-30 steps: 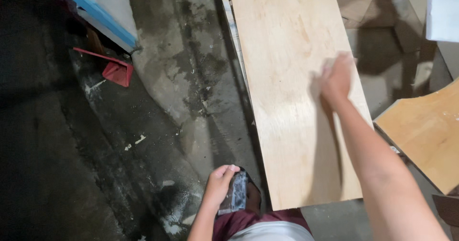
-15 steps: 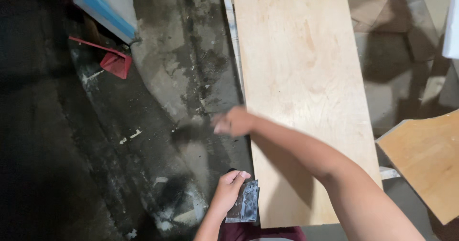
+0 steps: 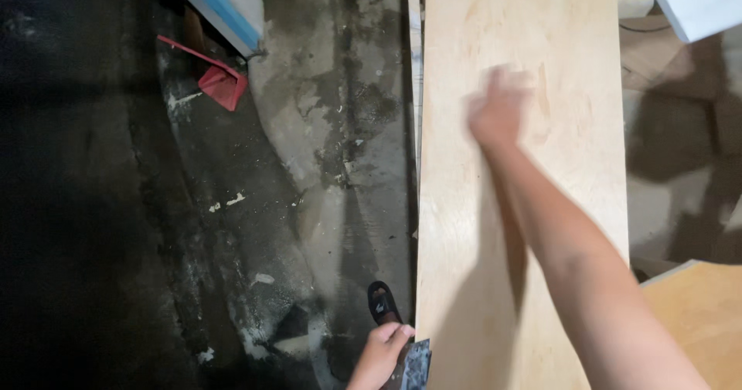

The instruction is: The person sands a wooden board with sandpaper. They then apply a white substance from a can onto small square sheets using an applicator.

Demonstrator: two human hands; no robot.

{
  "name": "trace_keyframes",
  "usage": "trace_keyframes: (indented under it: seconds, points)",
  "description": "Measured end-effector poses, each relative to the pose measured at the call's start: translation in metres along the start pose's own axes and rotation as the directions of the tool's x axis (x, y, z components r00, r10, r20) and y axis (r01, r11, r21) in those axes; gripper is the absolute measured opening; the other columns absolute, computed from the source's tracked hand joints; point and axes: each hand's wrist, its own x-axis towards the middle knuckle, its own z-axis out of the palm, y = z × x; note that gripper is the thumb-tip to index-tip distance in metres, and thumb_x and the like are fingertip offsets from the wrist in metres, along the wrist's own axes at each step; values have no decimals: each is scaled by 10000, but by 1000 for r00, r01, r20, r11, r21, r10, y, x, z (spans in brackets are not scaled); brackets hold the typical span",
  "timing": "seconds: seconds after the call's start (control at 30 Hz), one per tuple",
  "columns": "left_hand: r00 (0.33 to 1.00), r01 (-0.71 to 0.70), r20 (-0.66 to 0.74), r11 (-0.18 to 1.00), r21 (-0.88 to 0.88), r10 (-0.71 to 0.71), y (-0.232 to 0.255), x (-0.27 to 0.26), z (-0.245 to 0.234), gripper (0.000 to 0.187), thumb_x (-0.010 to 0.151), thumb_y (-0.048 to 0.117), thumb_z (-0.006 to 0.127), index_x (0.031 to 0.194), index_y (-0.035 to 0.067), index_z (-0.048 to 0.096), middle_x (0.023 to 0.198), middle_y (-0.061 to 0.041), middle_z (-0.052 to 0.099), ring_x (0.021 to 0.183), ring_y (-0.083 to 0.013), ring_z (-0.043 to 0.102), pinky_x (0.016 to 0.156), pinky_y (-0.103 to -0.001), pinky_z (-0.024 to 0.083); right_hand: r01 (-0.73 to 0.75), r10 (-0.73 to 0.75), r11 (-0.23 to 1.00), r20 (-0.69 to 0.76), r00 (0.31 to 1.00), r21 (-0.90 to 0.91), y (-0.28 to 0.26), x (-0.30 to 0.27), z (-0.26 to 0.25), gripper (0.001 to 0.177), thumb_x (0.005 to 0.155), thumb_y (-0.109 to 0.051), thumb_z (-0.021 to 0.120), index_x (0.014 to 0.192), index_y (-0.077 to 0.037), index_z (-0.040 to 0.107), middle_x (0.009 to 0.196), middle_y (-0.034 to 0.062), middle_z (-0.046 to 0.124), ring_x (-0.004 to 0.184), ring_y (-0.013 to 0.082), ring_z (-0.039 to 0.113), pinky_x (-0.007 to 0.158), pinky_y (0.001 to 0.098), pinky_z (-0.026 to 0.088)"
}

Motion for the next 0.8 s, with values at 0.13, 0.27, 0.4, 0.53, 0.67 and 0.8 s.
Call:
trace_keyframes:
  seconds: [0.13,0.27,0.4,0.53,0.67,0.8]
  points:
    - [999,-30,16,995,99,28,-30,3,8,395,1069,384,695,769,171,549,772,49,533,827,-73,541,762,-310,446,801,-935,179,-153,319,571,-99,-112,51,456,1119,-375,526,1355,-51,745,1376,175,767,1298,332,727,1103,480,577]
    - [995,95,15,982,164,-99,-43,13,0,329,1010,399,672,861,133,795,870,3,814,850,-71,701,824,-244,525,775,-942,270,-11,336,571,-101,-154,-26,626,1148,-548,363,1385,-101,732,1550,199,645,1527,446,528,1291,611,399]
    - [1000,19,1,982,187,-19,-45,19,-3,252,1019,385,689,988,150,774,958,26,737,937,-83,658,894,-258,502,26,-47,984,118,992,174,-29,-110,-50,627,1132,-309,386,1696,-37,345,1775,224,297,1625,447,245,1323,565,186]
    - [1000,-24,-7,981,191,26,-47,34,-13,312,967,380,690,1119,167,860,1113,22,866,1068,-88,760,1011,-251,544,840,-810,396,-290,510,370,-25,-191,33,406,1147,-274,545,1508,-88,569,1520,29,654,1308,146,650,1204,398,401]
    - [997,49,56,980,192,-61,14,-5,-67,284,1019,375,687,1046,129,827,948,38,777,912,-84,647,856,-262,500,726,-955,255,50,291,639,-20,-319,39,434,1183,-311,456,1474,-89,689,1608,192,587,1540,399,520,1299,550,415]
    - [997,25,65,949,316,-48,16,9,-114,346,1013,428,658,1038,133,838,941,13,801,926,-104,681,871,-279,506,192,-157,847,-112,981,495,73,-312,5,416,1068,-204,487,1411,-56,670,1590,214,589,1558,412,454,1308,546,298]
